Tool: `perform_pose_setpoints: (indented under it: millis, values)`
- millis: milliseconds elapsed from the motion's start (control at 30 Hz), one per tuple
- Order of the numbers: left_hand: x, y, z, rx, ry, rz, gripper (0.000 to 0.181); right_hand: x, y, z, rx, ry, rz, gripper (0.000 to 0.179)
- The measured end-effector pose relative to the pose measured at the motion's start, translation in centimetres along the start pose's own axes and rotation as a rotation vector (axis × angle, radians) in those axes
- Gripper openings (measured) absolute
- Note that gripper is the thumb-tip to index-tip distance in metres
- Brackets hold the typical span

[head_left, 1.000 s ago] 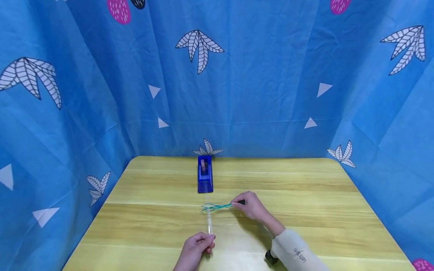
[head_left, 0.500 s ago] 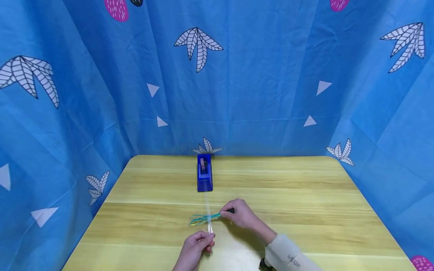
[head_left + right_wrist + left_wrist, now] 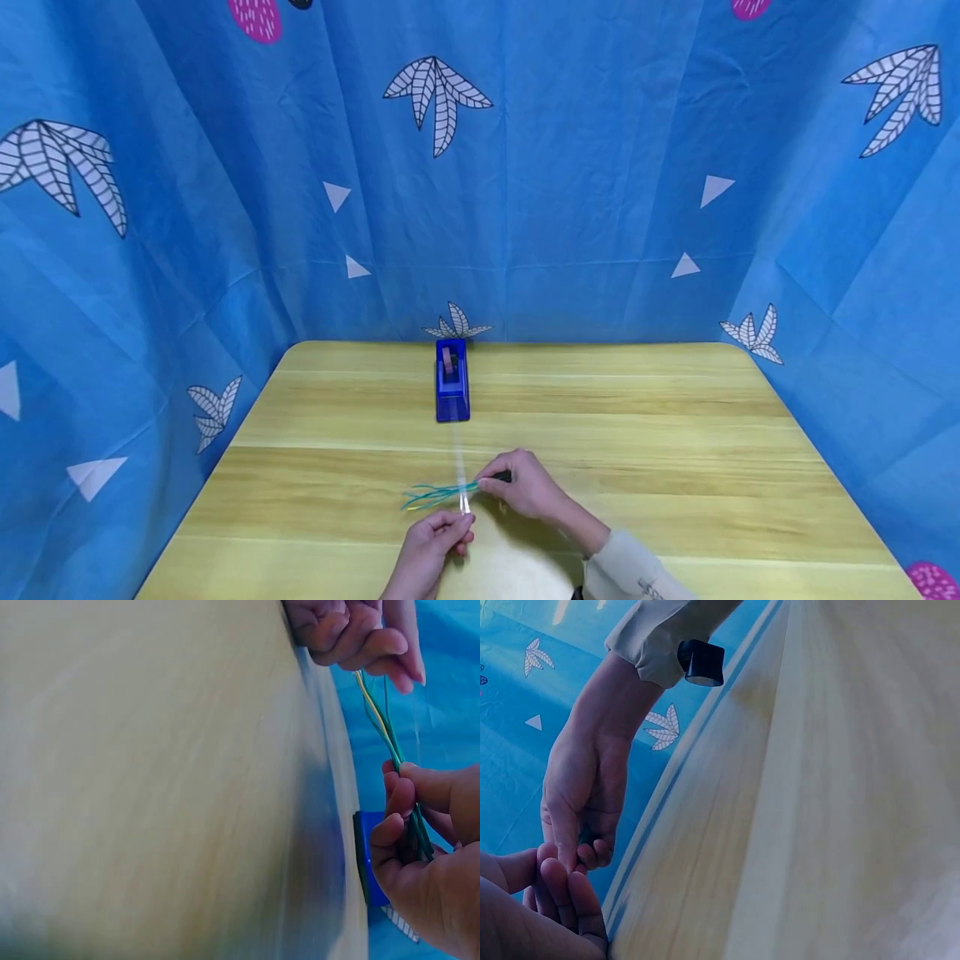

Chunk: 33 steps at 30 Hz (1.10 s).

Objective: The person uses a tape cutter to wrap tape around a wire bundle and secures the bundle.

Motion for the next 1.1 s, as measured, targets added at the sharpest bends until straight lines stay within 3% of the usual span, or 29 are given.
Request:
perform_pose_setpoints:
  millis: [333, 1100]
  values:
    - [0.1, -0.1, -0.1, -0.014, 0.022, 0.006, 0.031, 0.0, -0.7, 0.6, -0.012, 0.035, 0.013, 0.008]
    - [-0.1, -0.2, -0.2, -0.017, -0.011, -0.011, 0.016, 0.2, -1.2, 1.4, -0.057, 0.174, 0.036, 0.010]
Point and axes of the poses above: each hand's wrist, its own y-axis towards the middle knuckle, its own x-axis out of the back of the hand, z = x × y, the point moved 4 cm from there along y, towards the middle knuckle, and after that the axes turned 9 degrees about -z, right-handed, at the moved point
